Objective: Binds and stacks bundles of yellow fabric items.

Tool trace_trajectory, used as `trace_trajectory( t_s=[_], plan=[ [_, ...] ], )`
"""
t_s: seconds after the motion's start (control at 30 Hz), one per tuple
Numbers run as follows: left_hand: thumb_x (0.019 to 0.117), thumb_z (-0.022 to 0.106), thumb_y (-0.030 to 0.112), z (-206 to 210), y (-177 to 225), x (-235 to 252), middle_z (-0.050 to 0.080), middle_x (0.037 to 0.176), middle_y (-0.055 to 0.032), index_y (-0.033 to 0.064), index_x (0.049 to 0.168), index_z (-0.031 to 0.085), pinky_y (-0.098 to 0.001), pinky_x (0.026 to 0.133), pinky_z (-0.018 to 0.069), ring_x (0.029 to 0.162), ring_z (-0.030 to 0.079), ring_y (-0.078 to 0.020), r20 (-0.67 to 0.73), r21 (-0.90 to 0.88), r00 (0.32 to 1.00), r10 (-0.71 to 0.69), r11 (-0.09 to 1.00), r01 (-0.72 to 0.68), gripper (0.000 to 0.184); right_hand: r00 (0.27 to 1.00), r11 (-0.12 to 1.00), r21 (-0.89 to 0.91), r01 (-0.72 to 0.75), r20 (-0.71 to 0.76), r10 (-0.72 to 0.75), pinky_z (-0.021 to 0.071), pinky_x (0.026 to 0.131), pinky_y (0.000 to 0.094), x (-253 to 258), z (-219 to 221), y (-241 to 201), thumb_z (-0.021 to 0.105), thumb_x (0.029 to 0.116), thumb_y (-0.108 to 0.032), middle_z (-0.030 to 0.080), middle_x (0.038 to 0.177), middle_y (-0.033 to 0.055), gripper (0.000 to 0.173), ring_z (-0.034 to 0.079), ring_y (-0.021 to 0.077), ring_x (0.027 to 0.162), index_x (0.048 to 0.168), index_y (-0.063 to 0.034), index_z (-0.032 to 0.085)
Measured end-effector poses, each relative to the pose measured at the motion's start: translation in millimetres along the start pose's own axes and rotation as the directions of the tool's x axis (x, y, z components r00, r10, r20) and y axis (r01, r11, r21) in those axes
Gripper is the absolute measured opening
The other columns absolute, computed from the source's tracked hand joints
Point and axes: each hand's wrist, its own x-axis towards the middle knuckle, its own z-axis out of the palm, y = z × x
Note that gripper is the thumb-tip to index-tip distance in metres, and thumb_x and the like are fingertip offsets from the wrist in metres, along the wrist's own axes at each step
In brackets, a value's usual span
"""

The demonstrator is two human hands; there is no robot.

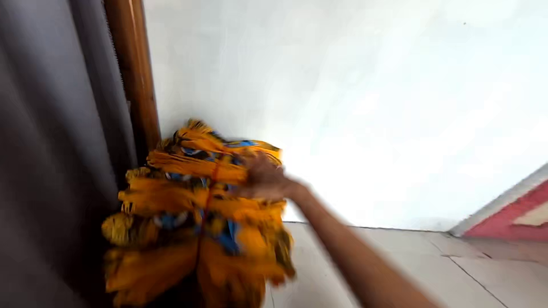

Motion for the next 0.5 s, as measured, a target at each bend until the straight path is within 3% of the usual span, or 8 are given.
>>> trace_trajectory(
  t_s=[0.07, 0.1, 0.17, 0.27, 0.3, 0.37, 0.43, 0.5],
  plan=[
    [0.1066, 0.032, 0.007, 35, 45, 21, 0.050, 0.122, -0.0263, -0.0141, 0.140, 0.029, -0.0308, 0.092, 0.0513, 0.107, 0.058, -0.0201, -0.258, -0.324, 0.965, -0.035, 0.944, -0.052, 0.040, 0.983, 0.962, 0.251, 0.110, -0.171, -0.068, 0.0076, 0.122, 0.0670, 7, 45, 6, 0.055, 0.1038, -0.040, 0.043, 0.159, 0.0162, 0.053, 0.025, 0.0427, 0.153, 0.146, -0.0090, 0.058],
    [0.1061, 0.033, 0.004, 41, 63, 21, 0.048, 0.128, -0.0312, -0.0150, 0.144, 0.027, -0.0353, 0.095, 0.0506, 0.110, 0.057, -0.0256, -0.308, -0.385, 0.949, -0.072, 0.921, -0.055, 0.043, 0.975, 0.925, 0.347, 0.154, -0.204, -0.086, 0.0064, 0.126, 0.0593, 5, 48, 7, 0.053, 0.1057, -0.035, 0.046, 0.157, 0.0159, 0.049, 0.027, 0.0393, 0.153, 0.143, -0.0040, 0.059],
    [0.1072, 0.031, 0.002, 39, 72, 6, 0.042, 0.139, -0.0361, -0.0164, 0.148, 0.022, -0.0378, 0.102, 0.0466, 0.120, 0.052, -0.0318, -0.283, -0.402, 0.956, -0.077, 0.914, -0.046, 0.045, 0.970, 0.916, 0.363, 0.172, -0.223, -0.094, 0.0147, 0.125, 0.0555, -14, 48, 9, 0.054, 0.1052, -0.036, 0.042, 0.160, 0.0178, 0.052, 0.026, 0.0392, 0.153, 0.146, -0.0029, 0.055],
    [0.1111, 0.022, 0.020, 31, 54, -2, 0.048, 0.123, -0.0153, -0.0030, 0.145, 0.026, -0.0332, 0.092, 0.0512, 0.109, 0.056, -0.0165, -0.225, -0.346, 0.973, -0.054, 0.938, -0.028, 0.041, 0.926, 0.945, 0.294, 0.142, -0.377, -0.022, 0.0325, 0.118, 0.0566, -67, 39, 35, 0.050, 0.1063, -0.034, 0.038, 0.159, 0.0251, 0.055, 0.038, 0.0405, 0.147, 0.152, -0.0025, 0.047],
    [0.1106, 0.024, 0.021, 29, 47, -16, 0.047, 0.129, -0.0140, 0.0020, 0.149, 0.024, -0.0362, 0.093, 0.0500, 0.113, 0.054, -0.0178, -0.158, -0.299, 0.984, -0.077, 0.954, 0.026, 0.043, 0.918, 0.964, 0.241, 0.111, -0.398, -0.007, 0.0368, 0.114, 0.0571, -92, 36, 53, 0.052, 0.1055, -0.031, 0.042, 0.155, 0.0271, 0.055, 0.043, 0.0420, 0.143, 0.150, -0.0007, 0.048],
    [0.1059, 0.039, 0.012, 18, 25, -68, 0.026, 0.157, -0.0275, 0.0048, 0.161, 0.004, -0.0495, 0.100, 0.0468, 0.131, 0.047, -0.0341, 0.187, -0.045, 0.968, -0.168, 0.983, 0.179, 0.066, 0.962, 0.995, 0.096, -0.030, -0.268, 0.055, 0.0432, 0.109, 0.0568, -166, 24, 101, 0.060, 0.1022, -0.028, 0.048, 0.149, 0.0280, 0.052, 0.052, 0.0419, 0.134, 0.145, 0.0019, 0.054],
    [0.0995, 0.052, 0.010, 20, 2, -123, 0.028, 0.153, -0.0348, -0.0030, 0.160, 0.009, -0.0488, 0.090, 0.0542, 0.118, 0.057, -0.0361, 0.602, 0.300, 0.732, -0.318, 0.940, 0.162, 0.076, 0.936, 0.935, -0.060, -0.350, 0.023, 0.352, 0.0440, 0.107, 0.0574, -260, 8, 144, 0.066, 0.1006, -0.030, 0.045, 0.153, 0.0263, 0.051, 0.053, 0.0414, 0.133, 0.142, -0.0001, 0.058],
    [0.0975, 0.056, 0.004, 49, -20, -153, 0.050, 0.140, -0.0293, -0.0079, 0.146, 0.045, -0.0397, 0.078, 0.0589, 0.094, 0.068, -0.0269, 0.835, 0.479, 0.353, -0.421, 0.873, -0.093, 0.051, 0.644, 0.681, -0.156, -0.715, 0.230, 0.729, 0.0340, 0.115, 0.0580, -365, -8, 171, 0.060, 0.1039, -0.032, 0.041, 0.155, 0.0284, 0.055, 0.042, 0.0438, 0.143, 0.146, 0.0021, 0.051]
  ],
)
